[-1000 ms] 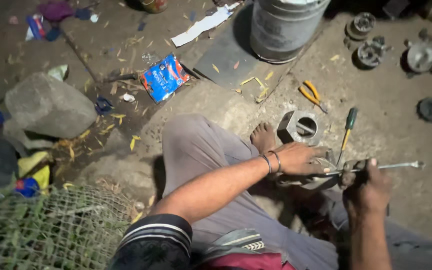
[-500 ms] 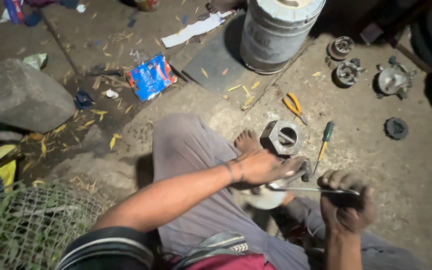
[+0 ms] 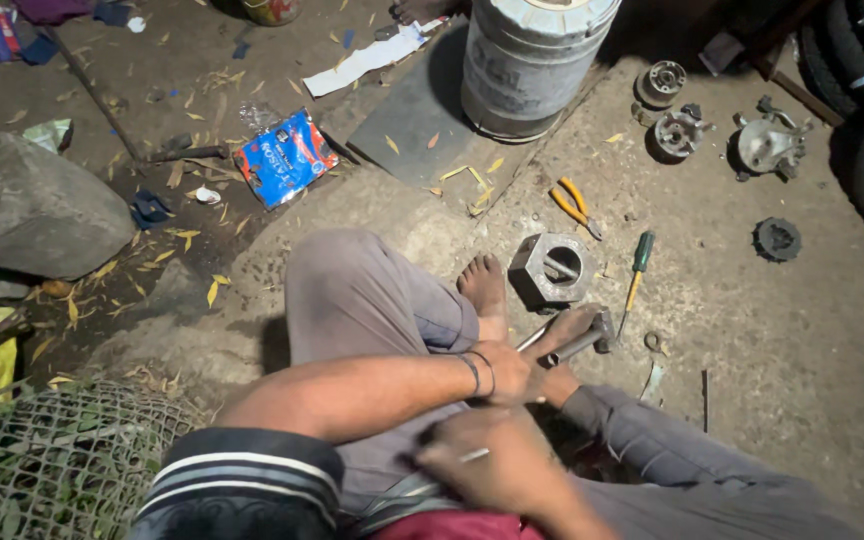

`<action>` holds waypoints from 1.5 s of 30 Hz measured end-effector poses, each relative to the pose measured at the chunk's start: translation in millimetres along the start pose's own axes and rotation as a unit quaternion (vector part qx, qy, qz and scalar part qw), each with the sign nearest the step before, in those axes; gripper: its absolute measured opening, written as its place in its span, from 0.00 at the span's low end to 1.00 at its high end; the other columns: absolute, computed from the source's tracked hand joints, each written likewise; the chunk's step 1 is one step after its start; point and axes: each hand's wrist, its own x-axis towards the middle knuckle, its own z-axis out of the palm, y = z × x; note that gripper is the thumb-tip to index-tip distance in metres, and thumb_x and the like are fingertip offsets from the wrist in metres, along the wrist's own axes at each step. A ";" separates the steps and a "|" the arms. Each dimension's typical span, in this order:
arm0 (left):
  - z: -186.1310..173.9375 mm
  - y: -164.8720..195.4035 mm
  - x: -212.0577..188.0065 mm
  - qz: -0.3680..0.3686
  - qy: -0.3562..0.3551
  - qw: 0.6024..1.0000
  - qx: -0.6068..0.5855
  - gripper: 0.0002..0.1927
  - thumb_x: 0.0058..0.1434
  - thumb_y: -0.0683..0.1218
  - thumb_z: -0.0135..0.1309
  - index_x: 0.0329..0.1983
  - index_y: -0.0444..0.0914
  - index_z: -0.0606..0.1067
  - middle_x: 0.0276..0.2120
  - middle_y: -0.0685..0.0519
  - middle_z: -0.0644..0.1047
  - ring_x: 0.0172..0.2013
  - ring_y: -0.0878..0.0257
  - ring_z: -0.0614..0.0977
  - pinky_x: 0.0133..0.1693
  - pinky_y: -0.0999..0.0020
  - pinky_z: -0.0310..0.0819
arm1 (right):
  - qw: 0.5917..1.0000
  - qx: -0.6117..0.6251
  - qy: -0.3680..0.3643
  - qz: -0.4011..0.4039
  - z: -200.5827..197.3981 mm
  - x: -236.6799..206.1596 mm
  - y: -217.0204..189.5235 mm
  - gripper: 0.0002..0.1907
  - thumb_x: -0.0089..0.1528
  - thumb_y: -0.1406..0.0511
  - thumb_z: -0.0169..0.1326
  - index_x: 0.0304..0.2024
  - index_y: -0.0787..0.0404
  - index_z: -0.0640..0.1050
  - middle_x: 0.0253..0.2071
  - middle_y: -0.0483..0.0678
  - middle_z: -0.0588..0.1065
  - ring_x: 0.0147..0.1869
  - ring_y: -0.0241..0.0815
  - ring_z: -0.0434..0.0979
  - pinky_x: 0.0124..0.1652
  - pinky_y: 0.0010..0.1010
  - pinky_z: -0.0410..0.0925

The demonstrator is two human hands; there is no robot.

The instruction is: The person sits on the ground and works on a motorcycle brake hub assembly. They hammer the hub to drive out components, fit a brake shoe into the hub by hand, and use a wrench to tighten a bolt on the assembly.

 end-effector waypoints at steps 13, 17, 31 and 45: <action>-90.1 -35.0 1.7 -0.106 0.275 0.915 -0.276 0.31 0.70 0.67 0.39 0.36 0.39 0.81 0.34 0.43 0.82 0.41 0.43 0.81 0.51 0.49 0.69 | 0.742 0.419 0.523 0.032 -81.5 -48.2 89.3 0.24 0.79 0.53 0.44 0.30 0.58 0.66 0.24 0.42 0.58 0.31 0.38 0.56 0.33 0.33 0.54; -97.5 -19.5 -3.6 -0.077 0.402 0.909 -0.083 0.25 0.68 0.62 0.48 0.27 0.43 0.85 0.33 0.35 0.79 0.38 0.36 0.77 0.46 0.44 0.65 | 0.647 0.519 0.547 0.111 -64.0 -28.6 93.2 0.19 0.75 0.49 0.38 0.39 0.53 0.69 0.32 0.44 0.67 0.32 0.41 0.63 0.32 0.32 0.59; -84.0 -13.2 -0.2 -0.025 0.343 0.891 -0.297 0.27 0.71 0.63 0.43 0.41 0.38 0.81 0.30 0.40 0.80 0.37 0.46 0.79 0.48 0.54 0.68 | 0.572 0.657 0.490 0.007 -77.2 9.9 129.8 0.29 0.70 0.39 0.39 0.30 0.54 0.61 0.22 0.41 0.53 0.24 0.37 0.51 0.28 0.32 0.52; -82.2 1.9 -9.9 -0.017 0.299 0.944 -0.142 0.26 0.69 0.63 0.47 0.35 0.37 0.79 0.26 0.38 0.79 0.31 0.39 0.81 0.37 0.48 0.74 | 0.508 0.699 0.504 0.010 -67.4 7.4 158.7 0.31 0.71 0.39 0.43 0.27 0.53 0.61 0.20 0.40 0.54 0.21 0.36 0.51 0.22 0.29 0.49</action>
